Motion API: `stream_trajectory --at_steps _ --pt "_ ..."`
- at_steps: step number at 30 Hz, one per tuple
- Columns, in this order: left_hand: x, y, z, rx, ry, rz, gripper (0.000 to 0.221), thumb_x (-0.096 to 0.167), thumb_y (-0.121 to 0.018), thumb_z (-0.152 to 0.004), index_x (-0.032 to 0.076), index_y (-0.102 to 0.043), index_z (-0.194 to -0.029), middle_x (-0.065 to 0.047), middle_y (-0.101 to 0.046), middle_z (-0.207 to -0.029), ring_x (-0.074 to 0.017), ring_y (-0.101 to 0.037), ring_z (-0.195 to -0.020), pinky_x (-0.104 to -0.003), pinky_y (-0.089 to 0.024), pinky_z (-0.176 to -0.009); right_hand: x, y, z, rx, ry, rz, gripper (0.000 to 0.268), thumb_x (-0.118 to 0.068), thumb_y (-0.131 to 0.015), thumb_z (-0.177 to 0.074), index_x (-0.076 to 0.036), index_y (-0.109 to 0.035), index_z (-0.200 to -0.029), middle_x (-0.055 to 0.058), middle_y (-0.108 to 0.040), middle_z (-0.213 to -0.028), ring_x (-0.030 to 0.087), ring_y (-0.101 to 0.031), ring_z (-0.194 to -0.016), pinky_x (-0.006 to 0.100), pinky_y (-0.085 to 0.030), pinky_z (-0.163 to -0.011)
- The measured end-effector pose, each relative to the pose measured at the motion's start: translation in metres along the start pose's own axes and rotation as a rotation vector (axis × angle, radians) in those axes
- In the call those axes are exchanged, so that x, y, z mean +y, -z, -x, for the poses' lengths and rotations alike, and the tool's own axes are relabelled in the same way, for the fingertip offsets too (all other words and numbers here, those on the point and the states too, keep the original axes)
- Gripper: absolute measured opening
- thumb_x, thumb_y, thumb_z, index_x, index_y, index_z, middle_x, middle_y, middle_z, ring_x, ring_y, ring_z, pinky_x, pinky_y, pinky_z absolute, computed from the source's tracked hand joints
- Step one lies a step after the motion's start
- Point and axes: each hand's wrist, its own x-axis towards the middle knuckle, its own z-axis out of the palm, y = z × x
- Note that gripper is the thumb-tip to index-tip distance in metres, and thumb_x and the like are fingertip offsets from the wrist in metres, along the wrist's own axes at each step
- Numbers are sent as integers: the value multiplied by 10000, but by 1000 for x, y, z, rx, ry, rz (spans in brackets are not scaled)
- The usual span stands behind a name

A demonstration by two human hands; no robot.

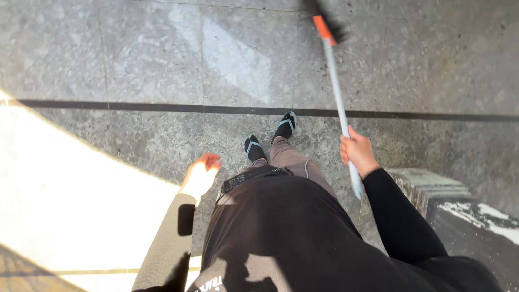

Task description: Sweeping a tiled floor area around pillars using a broom.

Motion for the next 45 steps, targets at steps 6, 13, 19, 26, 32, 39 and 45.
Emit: stream_trajectory --at_steps 6,13,19,26,32,39,45 --pt "-4 4 29 7 -71 68 301 240 -668 -944 76 -695 -1195 -73 -733 -1038 -169 -679 -952 -314 -543 -874 38 -37 -134 83 -35 104 96 -102 -595 -987 -100 -545 -1069 -11 -455 -633 108 -438 -463 315 -345 -381" --pt "-64 12 29 87 -59 176 277 217 -678 -939 69 -682 -1173 -58 -743 -1031 -129 -692 -936 -294 -548 -843 6 -86 -59 -296 -320 291 173 -114 -567 -1014 -105 -541 -1184 -13 -458 -688 71 -417 -454 264 -338 -375" --pt "-30 20 18 66 -2 89 320 273 -634 -970 58 -654 -1206 -77 -743 -1042 -167 -707 -941 -323 -549 -864 -50 -92 -24 -576 -508 -109 570 -102 -499 -1038 -126 -404 -1600 -20 -486 -694 18 -361 -426 203 -321 -354" --pt "33 18 -16 122 107 119 341 307 -628 -962 89 -662 -1222 -81 -739 -1086 -206 -701 -1021 -364 -549 -893 -99 -56 -97 -312 -169 77 624 -99 -547 -974 -184 -396 -1574 -3 -485 -653 70 -379 -404 266 -331 -361" --pt "96 1 -48 171 97 86 310 302 -623 -972 98 -672 -1200 -73 -736 -1078 -195 -698 -989 -351 -563 -843 -146 -32 -200 -88 23 384 610 -109 -571 -1014 -128 -369 -1589 15 -519 -688 110 -458 -453 311 -391 -402" --pt "207 -12 -96 247 5 142 292 278 -633 -966 82 -674 -1178 -66 -737 -1077 -180 -688 -986 -340 -551 -808 -225 -52 -232 -453 -377 407 536 -102 -560 -990 -95 -496 -1522 -20 -456 -655 66 -397 -446 252 -333 -376" --pt "240 -25 -121 239 92 164 284 272 -633 -969 85 -682 -1177 -65 -740 -1062 -173 -699 -970 -335 -556 -807 -279 -29 -271 -728 -647 -111 581 -114 -453 -1049 -96 -321 -1614 -30 -458 -707 15 -372 -447 188 -321 -365"
